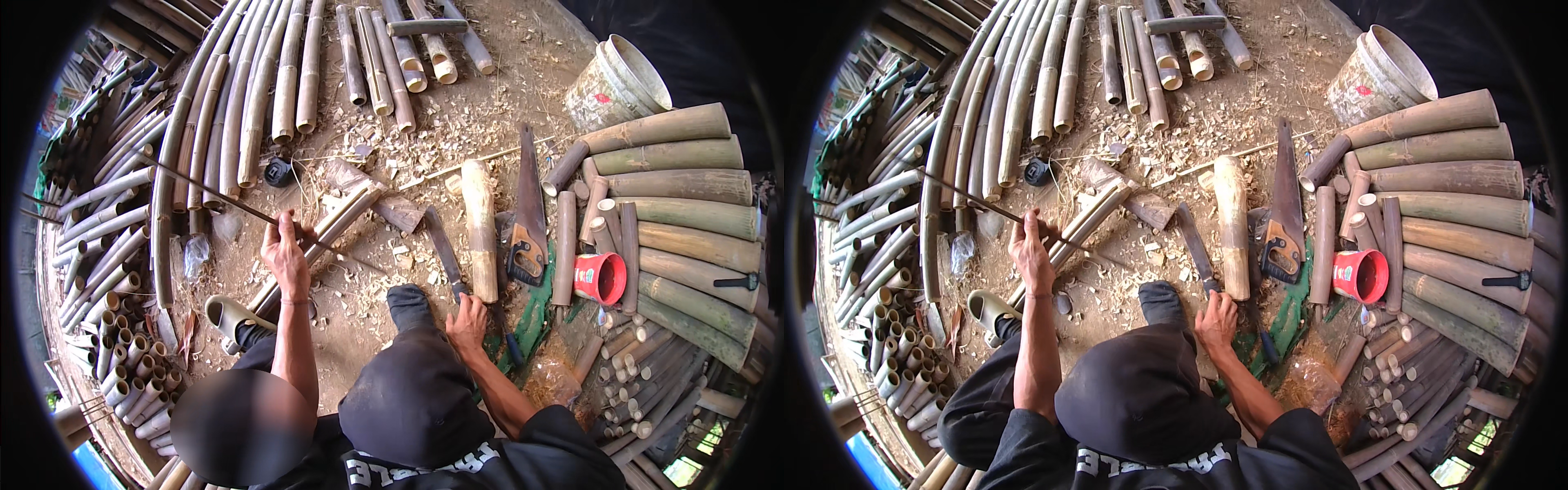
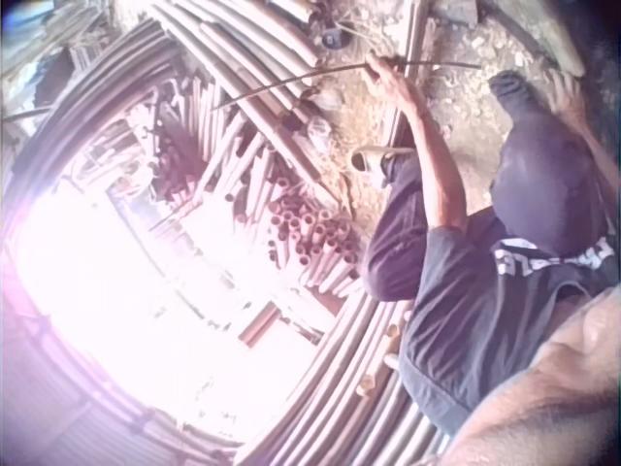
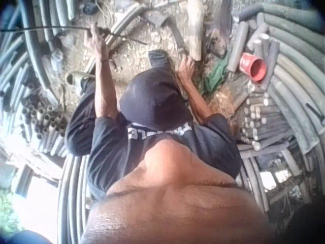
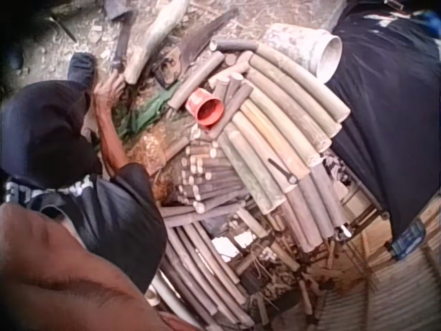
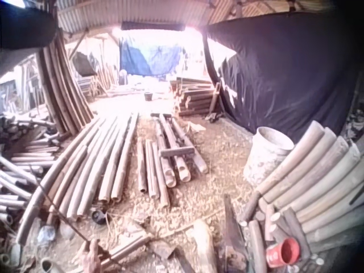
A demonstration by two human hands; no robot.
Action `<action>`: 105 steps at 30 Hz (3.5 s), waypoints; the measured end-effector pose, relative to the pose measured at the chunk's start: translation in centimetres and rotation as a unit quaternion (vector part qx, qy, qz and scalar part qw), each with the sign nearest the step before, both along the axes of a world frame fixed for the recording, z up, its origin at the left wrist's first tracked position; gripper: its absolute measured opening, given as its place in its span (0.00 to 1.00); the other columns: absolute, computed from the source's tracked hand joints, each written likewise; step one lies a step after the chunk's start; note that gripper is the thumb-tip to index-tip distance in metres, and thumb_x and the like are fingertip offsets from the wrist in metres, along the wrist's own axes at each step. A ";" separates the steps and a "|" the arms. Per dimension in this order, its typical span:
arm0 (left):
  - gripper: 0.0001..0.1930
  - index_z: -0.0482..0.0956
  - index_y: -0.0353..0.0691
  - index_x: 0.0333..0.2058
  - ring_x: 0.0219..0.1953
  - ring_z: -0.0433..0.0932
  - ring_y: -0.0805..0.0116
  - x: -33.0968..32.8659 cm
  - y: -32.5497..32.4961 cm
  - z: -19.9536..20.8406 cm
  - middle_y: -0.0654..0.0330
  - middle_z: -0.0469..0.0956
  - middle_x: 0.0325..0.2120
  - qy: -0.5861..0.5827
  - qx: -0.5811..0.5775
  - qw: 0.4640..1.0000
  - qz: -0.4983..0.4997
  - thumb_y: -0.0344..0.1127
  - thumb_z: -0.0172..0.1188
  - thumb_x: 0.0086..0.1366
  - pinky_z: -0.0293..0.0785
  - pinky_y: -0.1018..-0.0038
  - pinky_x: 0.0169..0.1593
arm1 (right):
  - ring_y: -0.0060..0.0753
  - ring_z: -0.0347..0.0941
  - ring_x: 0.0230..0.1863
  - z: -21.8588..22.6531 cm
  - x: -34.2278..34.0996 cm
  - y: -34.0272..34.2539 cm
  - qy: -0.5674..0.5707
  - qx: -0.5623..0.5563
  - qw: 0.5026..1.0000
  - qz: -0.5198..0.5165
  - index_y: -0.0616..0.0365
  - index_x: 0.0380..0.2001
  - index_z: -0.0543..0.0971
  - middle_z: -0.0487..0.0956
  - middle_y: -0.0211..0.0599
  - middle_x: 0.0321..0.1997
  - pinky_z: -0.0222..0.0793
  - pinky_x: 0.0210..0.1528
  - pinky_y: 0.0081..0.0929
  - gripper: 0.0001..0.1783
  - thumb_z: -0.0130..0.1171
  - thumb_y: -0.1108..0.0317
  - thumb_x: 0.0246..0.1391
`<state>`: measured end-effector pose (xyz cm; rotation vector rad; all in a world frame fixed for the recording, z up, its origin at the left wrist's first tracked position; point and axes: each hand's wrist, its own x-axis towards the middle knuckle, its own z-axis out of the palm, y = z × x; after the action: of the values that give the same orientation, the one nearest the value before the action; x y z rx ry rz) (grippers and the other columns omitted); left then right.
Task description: The person sits on the ground and uses a machete to split long bamboo poles into smaller sections. They repeatedly strike the bamboo against a wooden block to drive the blade through the material, then separate the split pieces and place them aside.
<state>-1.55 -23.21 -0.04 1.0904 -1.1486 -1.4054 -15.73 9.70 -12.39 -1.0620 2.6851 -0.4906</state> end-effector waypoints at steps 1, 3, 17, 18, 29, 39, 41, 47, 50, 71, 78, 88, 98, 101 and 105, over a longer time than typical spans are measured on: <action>0.15 0.78 0.34 0.42 0.24 0.80 0.74 0.4 0.0 0.0 0.62 0.75 0.27 -0.015 0.000 1.000 -0.021 0.42 0.56 0.71 0.82 0.75 0.29 | 0.55 0.66 0.55 2.2 0.2 -1.7 -0.042 -0.057 0.997 -0.003 0.64 0.58 0.67 0.69 0.51 0.55 0.64 0.57 0.45 0.32 0.61 0.58 0.54; 0.15 0.78 0.34 0.42 0.25 0.80 0.73 -2.0 0.7 1.1 0.62 0.75 0.27 0.035 0.079 0.992 -0.088 0.43 0.57 0.71 0.83 0.74 0.30 | 0.55 0.68 0.56 3.3 -0.3 -3.8 -0.150 -0.204 0.967 0.022 0.64 0.59 0.68 0.72 0.55 0.53 0.64 0.58 0.45 0.32 0.58 0.53 0.59; 0.53 0.50 0.34 0.67 0.65 0.59 0.44 1.7 -2.1 -8.0 0.39 0.61 0.62 -0.695 -0.041 0.684 -0.216 0.51 0.72 0.51 0.59 0.47 0.65 | 0.39 0.65 0.39 1.1 -14.1 -17.6 -0.399 -0.307 0.841 -0.199 0.61 0.62 0.60 0.67 0.45 0.41 0.66 0.43 0.40 0.30 0.53 0.54 0.65; 0.54 0.50 0.35 0.67 0.63 0.62 0.44 5.7 -2.4 -10.9 0.41 0.63 0.60 -0.721 -0.082 0.659 -0.198 0.45 0.74 0.48 0.58 0.45 0.64 | 0.49 0.58 0.55 1.6 -15.1 -19.2 -0.304 -0.230 0.906 -0.184 0.63 0.66 0.54 0.60 0.55 0.55 0.57 0.57 0.46 0.39 0.56 0.53 0.62; 0.30 0.69 0.59 0.59 0.51 0.71 0.55 4.2 -7.3 -0.7 0.55 0.73 0.44 -0.587 -0.425 0.545 -0.422 0.33 0.60 0.55 0.61 0.52 0.58 | 0.56 0.58 0.68 9.2 -7.4 -17.1 0.039 0.026 0.932 0.359 0.54 0.72 0.49 0.62 0.57 0.66 0.51 0.69 0.59 0.63 0.75 0.46 0.39; 0.31 0.66 0.38 0.60 0.63 0.62 0.46 0.2 -8.5 0.6 0.44 0.64 0.60 -0.501 -0.439 0.692 -0.277 0.38 0.61 0.57 0.58 0.56 0.66 | 0.52 0.77 0.48 7.0 -7.0 -19.9 -0.192 -0.103 0.976 -0.021 0.74 0.56 0.65 0.78 0.60 0.47 0.72 0.52 0.38 0.47 0.76 0.54 0.40; 0.24 0.71 0.36 0.53 0.57 0.67 0.50 6.1 -9.5 -1.8 0.48 0.69 0.52 -0.568 -0.388 0.624 -0.371 0.40 0.59 0.58 0.67 0.58 0.58 | 0.53 0.77 0.47 9.9 -8.1 -27.0 -0.335 -0.065 0.938 -0.066 0.79 0.55 0.64 0.76 0.64 0.49 0.72 0.52 0.38 0.47 0.76 0.56 0.41; 0.24 0.73 0.42 0.54 0.56 0.72 0.53 18.1 -14.8 -1.7 0.49 0.71 0.52 -0.717 -0.053 0.490 -0.493 0.44 0.60 0.60 0.71 0.60 0.56 | 0.55 0.73 0.54 2.0 -22.8 -44.9 -0.052 -0.222 0.973 0.029 0.60 0.64 0.64 0.71 0.55 0.58 0.67 0.58 0.45 0.43 0.69 0.59 0.47; 0.23 0.75 0.41 0.52 0.54 0.75 0.52 23.7 -16.2 0.9 0.49 0.75 0.49 -0.754 0.036 0.502 -0.421 0.45 0.58 0.61 0.72 0.59 0.56 | 0.56 0.60 0.67 0.9 -26.2 -49.5 0.069 -0.055 0.993 0.078 0.55 0.67 0.61 0.57 0.50 0.70 0.63 0.62 0.47 0.43 0.68 0.59 0.49; 0.48 0.65 0.32 0.53 0.51 0.74 0.40 45.6 -29.4 -6.4 0.36 0.73 0.48 -0.647 0.073 0.759 -0.015 0.64 0.72 0.44 0.73 0.55 0.55 | 0.32 0.78 0.38 16.2 -9.2 -51.8 -0.333 0.026 0.914 0.232 0.61 0.67 0.60 0.80 0.47 0.45 0.76 0.41 0.29 0.39 0.64 0.69 0.54; 0.36 0.64 0.32 0.48 0.46 0.77 0.38 45.7 -32.1 -4.1 0.36 0.75 0.43 -0.589 0.122 0.792 -0.099 0.52 0.69 0.52 0.75 0.53 0.50 | 0.30 0.78 0.32 19.6 -6.2 -48.1 -0.265 0.080 0.960 0.044 0.67 0.61 0.66 0.81 0.43 0.35 0.74 0.38 0.26 0.29 0.59 0.73 0.56; 0.36 0.61 0.30 0.48 0.49 0.77 0.41 45.4 -34.6 -3.2 0.38 0.74 0.45 -0.570 0.158 0.784 -0.190 0.52 0.69 0.54 0.76 0.54 0.50 | 0.27 0.77 0.34 30.7 -0.2 -45.5 -0.255 0.017 0.967 0.016 0.69 0.57 0.70 0.80 0.39 0.36 0.74 0.39 0.23 0.25 0.59 0.73 0.57; 0.36 0.63 0.32 0.50 0.54 0.74 0.42 48.0 -37.0 -5.9 0.39 0.72 0.51 -0.551 0.259 0.776 -0.161 0.51 0.70 0.53 0.72 0.53 0.55 | 0.38 0.72 0.55 31.9 8.6 -61.7 -0.177 -0.110 0.953 0.222 0.71 0.54 0.72 0.76 0.45 0.52 0.64 0.61 0.32 0.21 0.53 0.67 0.62; 0.36 0.64 0.34 0.52 0.58 0.71 0.44 47.9 -37.7 -6.3 0.43 0.72 0.53 -0.568 0.297 0.756 -0.133 0.49 0.70 0.52 0.69 0.52 0.58 | 0.38 0.74 0.51 30.0 11.0 -68.7 -0.092 -0.071 0.944 0.308 0.70 0.50 0.76 0.79 0.47 0.46 0.67 0.57 0.33 0.19 0.52 0.66 0.61; 0.37 0.65 0.36 0.53 0.58 0.70 0.47 47.3 -36.4 -7.0 0.46 0.72 0.52 -0.612 0.302 0.729 -0.059 0.49 0.71 0.51 0.68 0.50 0.57 | 0.37 0.77 0.45 27.0 12.7 -76.6 -0.199 -0.072 0.914 0.347 0.71 0.50 0.75 0.81 0.46 0.41 0.69 0.53 0.31 0.20 0.55 0.65 0.60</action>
<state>45.79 -59.63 -7.06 2.6947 -1.6687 -1.0713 -3.00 -66.94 14.57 -1.6383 1.7810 -0.6685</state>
